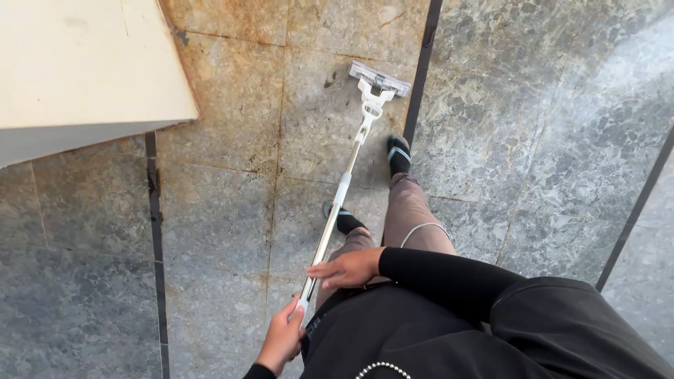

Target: The recorder is mopping a tiled floor using a long-handled cleaning tool.

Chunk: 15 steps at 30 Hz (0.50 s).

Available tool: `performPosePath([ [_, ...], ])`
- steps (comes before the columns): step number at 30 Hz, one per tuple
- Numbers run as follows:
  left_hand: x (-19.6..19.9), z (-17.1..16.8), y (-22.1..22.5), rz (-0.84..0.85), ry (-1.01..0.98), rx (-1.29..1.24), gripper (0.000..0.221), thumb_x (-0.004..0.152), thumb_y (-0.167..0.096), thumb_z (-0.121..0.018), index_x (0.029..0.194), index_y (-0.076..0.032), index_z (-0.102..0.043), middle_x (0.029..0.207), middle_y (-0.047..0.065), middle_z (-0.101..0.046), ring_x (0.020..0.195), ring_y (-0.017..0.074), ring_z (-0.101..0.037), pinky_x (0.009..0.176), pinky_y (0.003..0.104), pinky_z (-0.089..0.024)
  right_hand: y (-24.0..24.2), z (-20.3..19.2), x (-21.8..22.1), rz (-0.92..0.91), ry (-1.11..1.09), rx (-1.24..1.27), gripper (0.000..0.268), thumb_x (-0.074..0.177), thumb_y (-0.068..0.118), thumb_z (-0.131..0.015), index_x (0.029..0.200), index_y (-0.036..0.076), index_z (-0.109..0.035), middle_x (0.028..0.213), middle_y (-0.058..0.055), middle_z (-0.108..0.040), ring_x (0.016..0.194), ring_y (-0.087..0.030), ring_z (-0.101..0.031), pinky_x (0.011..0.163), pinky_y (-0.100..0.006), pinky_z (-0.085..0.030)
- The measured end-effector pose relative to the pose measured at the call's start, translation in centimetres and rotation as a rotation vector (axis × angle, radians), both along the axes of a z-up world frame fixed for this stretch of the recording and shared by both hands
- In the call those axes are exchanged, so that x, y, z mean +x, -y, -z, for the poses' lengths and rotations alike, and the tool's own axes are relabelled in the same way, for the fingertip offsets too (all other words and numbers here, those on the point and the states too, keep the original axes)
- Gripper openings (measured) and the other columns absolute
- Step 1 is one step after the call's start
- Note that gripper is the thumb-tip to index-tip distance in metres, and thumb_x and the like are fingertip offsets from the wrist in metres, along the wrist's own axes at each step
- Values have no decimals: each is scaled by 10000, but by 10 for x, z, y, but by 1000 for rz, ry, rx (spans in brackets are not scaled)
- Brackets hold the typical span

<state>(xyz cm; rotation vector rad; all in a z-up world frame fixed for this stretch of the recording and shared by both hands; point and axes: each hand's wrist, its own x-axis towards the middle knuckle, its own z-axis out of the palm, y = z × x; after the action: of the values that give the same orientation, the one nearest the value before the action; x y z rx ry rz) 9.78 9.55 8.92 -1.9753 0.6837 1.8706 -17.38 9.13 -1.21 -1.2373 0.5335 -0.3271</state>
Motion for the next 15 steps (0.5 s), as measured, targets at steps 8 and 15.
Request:
performPosePath([
  [8,-202,77,78,-13,-249,-231,462,1033,-289,-526,1481,-190,-579,600,-31,-510,419,61,-423,374,263,-328,47,11,-158,381,-385,206,609,1000,314,-543,1575,161,-414,1567,-106,-501,1393,-261,-549,1155,-338,-423],
  [15,-484,143,159,-300,-458,-250,329,1053,-335,-545,1297,-149,-665,580,-28,-432,387,82,-354,346,301,-249,119,57,-354,838,-659,18,545,1060,295,-440,1573,116,-402,1645,-103,-373,1470,-291,-408,1197,-368,-310],
])
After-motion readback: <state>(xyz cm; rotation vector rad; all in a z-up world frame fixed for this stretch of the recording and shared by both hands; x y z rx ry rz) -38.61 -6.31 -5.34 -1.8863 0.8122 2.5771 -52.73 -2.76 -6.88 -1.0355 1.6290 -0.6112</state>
